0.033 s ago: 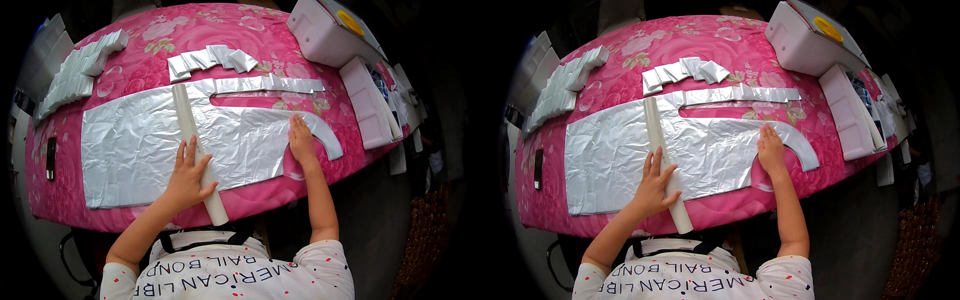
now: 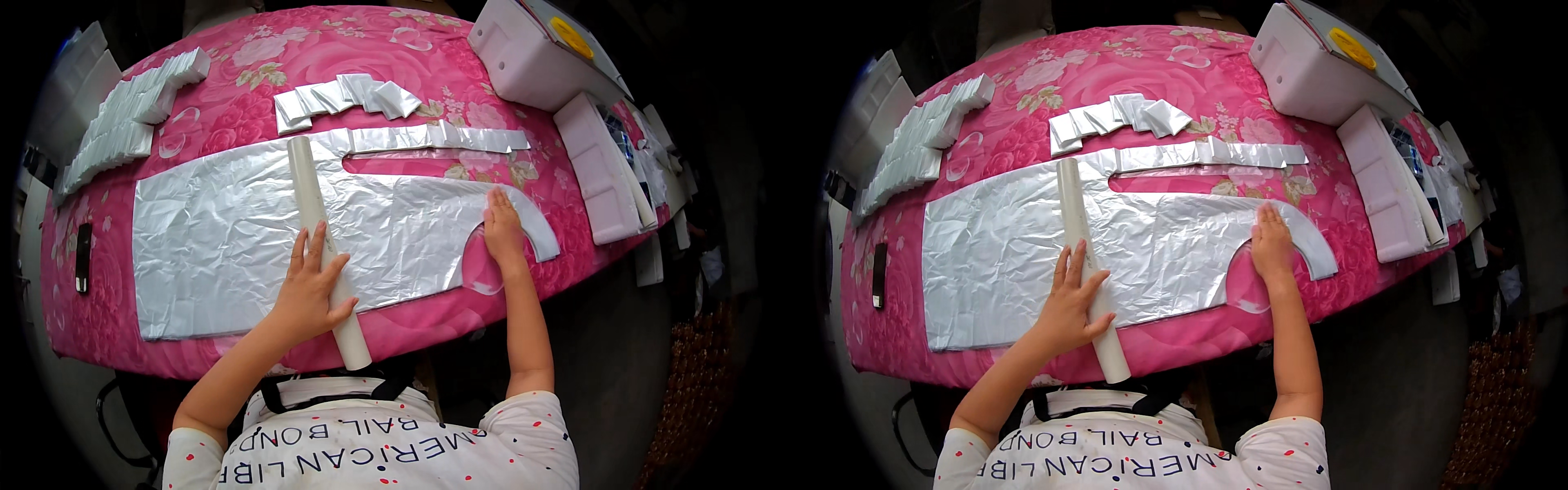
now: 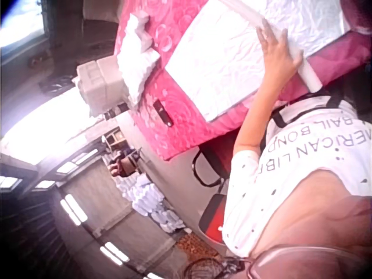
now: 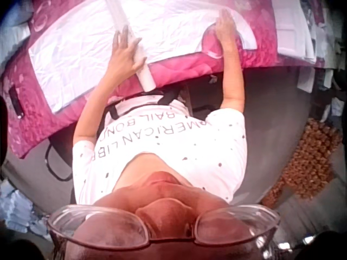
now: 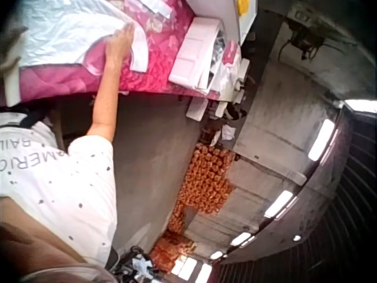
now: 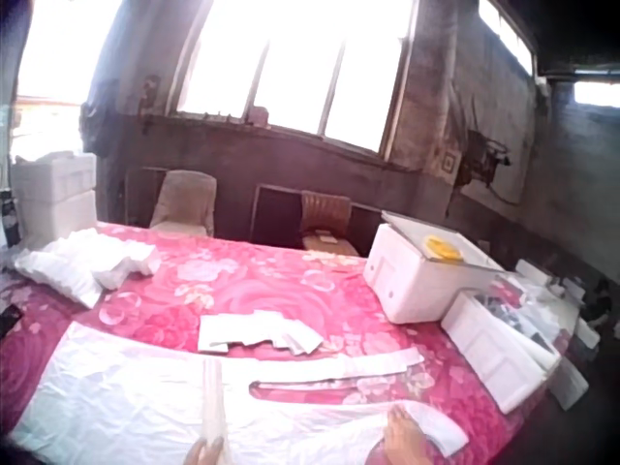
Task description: The person repeatedly unrolls a sheet of clear plastic wrap from a roll, places it over a silver template on a pink floral tablecloth, and folds the plastic into small rectangular packets. The person handles the plastic roll and the folded packets throughout the clip.
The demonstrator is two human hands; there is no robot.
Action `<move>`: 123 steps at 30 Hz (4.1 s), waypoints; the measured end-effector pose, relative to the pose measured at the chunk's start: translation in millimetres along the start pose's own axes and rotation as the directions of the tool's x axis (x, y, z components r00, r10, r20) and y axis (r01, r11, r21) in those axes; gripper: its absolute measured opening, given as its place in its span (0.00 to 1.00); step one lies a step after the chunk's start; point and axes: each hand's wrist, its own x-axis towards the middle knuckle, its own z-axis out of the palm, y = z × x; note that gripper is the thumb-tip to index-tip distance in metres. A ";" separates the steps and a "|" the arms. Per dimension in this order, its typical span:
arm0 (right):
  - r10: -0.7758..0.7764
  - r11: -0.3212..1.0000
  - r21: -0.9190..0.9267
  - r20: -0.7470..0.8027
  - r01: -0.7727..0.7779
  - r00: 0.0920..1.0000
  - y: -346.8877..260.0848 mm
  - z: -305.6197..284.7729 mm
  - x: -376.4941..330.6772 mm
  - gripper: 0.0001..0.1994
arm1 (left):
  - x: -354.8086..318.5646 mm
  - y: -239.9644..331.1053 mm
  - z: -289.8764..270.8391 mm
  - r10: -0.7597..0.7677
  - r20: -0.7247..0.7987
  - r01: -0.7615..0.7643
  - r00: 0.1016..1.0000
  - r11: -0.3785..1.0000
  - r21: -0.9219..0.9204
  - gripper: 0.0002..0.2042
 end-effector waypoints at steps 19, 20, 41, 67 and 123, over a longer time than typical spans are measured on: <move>0.027 0.842 0.537 -0.147 0.057 0.989 -153.1 -68.2 -27.9 0.11 | 7.7 19.5 2.8 0.100 -0.135 -0.125 0.986 0.973 -0.195 0.25; 0.024 0.722 0.691 -0.059 0.024 0.998 -169.2 -64.9 -32.9 0.11 | 6.3 26.0 -2.8 0.061 -0.141 -0.109 0.988 0.925 -0.364 0.23; -0.160 -0.044 0.897 0.428 -0.440 0.889 -186.3 -74.2 -51.9 0.15 | -16.9 -14.6 -23.1 -0.489 0.379 0.347 0.785 -0.159 -0.924 0.08; 0.416 0.821 0.468 -0.095 -0.328 0.905 -80.8 -101.7 -46.7 0.08 | -77.1 -146.0 -100.0 -0.562 0.469 0.619 0.681 0.099 -0.779 0.08; -0.229 -0.009 0.992 0.121 -0.126 0.966 -323.5 13.9 124.5 0.19 | 4.7 -38.6 21.8 0.060 -0.120 -0.044 0.991 0.991 0.130 0.28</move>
